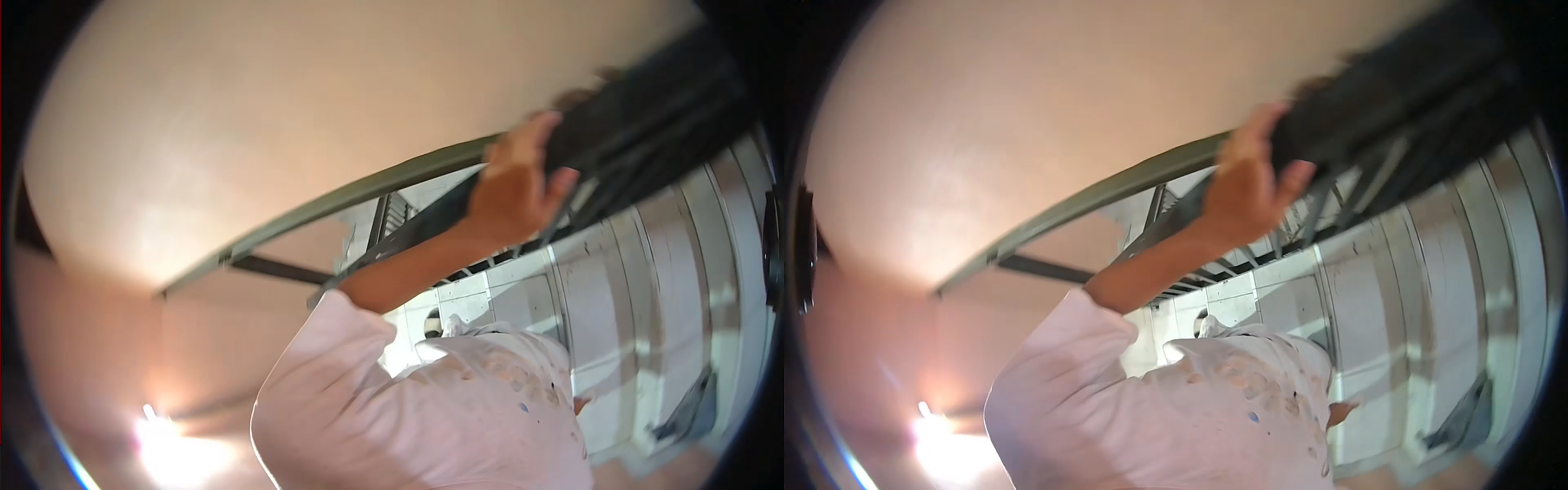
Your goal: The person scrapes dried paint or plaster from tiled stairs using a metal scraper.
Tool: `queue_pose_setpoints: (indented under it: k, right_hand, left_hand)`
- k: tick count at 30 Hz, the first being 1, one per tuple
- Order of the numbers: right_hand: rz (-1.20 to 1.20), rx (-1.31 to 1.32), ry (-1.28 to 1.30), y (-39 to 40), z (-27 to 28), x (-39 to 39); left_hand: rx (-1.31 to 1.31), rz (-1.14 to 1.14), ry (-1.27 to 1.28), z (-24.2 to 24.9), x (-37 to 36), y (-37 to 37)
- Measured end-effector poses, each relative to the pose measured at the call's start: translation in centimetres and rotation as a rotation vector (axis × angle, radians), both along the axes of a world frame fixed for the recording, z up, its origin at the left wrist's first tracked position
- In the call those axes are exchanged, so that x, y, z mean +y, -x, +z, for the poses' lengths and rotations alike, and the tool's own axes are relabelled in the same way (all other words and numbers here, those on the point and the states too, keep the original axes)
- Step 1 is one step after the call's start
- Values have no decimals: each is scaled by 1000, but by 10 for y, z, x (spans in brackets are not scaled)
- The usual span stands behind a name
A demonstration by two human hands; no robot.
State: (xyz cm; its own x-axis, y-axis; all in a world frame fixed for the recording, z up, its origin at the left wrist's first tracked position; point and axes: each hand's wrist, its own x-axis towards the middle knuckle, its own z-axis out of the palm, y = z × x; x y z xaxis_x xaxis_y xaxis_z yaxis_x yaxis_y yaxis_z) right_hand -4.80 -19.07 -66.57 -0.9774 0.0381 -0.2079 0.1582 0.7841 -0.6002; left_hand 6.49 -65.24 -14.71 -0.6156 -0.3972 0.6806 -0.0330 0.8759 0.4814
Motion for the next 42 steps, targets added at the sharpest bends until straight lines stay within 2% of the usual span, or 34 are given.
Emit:
queue_pose_setpoints:
  k: [1, 2, 6, 10, 11, 16, 20, 23, 26, 28, 30, 32, 33, 34, 35, 36, 37, 42]
  right_hand:
    - [73, 8, -5, 30, 7, -25]
    - [136, 9, -13, 49, 17, -43]
    - [257, -8, -88, 73, 53, -54]
    - [288, -54, -143, 61, 50, -46]
    - [289, -64, -154, 57, 50, -45]
    - [291, -109, -188, 37, 47, -49]
    - [338, -127, -189, 22, 47, -88]
    - [397, -132, -157, 9, 38, -147]
    - [397, -143, -148, -6, 24, -164]
    - [351, -145, -154, -13, 21, -156]
    - [238, -145, -174, -14, 17, -117]
    - [81, -132, -198, -10, 21, -63]
    - [-5, -122, -206, -10, 27, -38]
    - [-156, -80, -223, 11, 38, 20]
    - [-229, -67, -224, 11, 28, 36]
    - [-182, -121, -211, 4, 49, 28]
    - [-131, -183, -175, 5, 39, 31]
    - [-240, -235, -99, -38, 84, 5]
  left_hand:
    - [-65, 29, 110, 2, -1, 2]
    - [-1, 81, 197, -3, 0, 3]
    - [65, 61, 175, 4, -1, -2]
    - [90, 10, 52, -1, 2, -4]
    - [46, 71, 162, -4, 2, -2]
    - [44, 85, 165, -11, 3, 3]
    - [30, 59, 146, -10, 2, 4]
    - [44, 84, 124, -13, 2, 6]
    - [45, 96, 122, -10, 1, 1]
    - [50, 80, 143, -9, 3, 2]
    - [78, 137, 213, -12, 2, 1]
    - [156, 35, 27, -6, 2, -1]
    - [105, 100, 113, -10, -7, -9]
    - [100, 112, 182, -15, -2, 10]
    - [97, 120, 199, -15, -3, 9]
    - [85, 134, 220, -16, -3, 9]
    - [107, 117, 195, -16, -4, 9]
    - [63, 85, 113, -12, -1, 5]
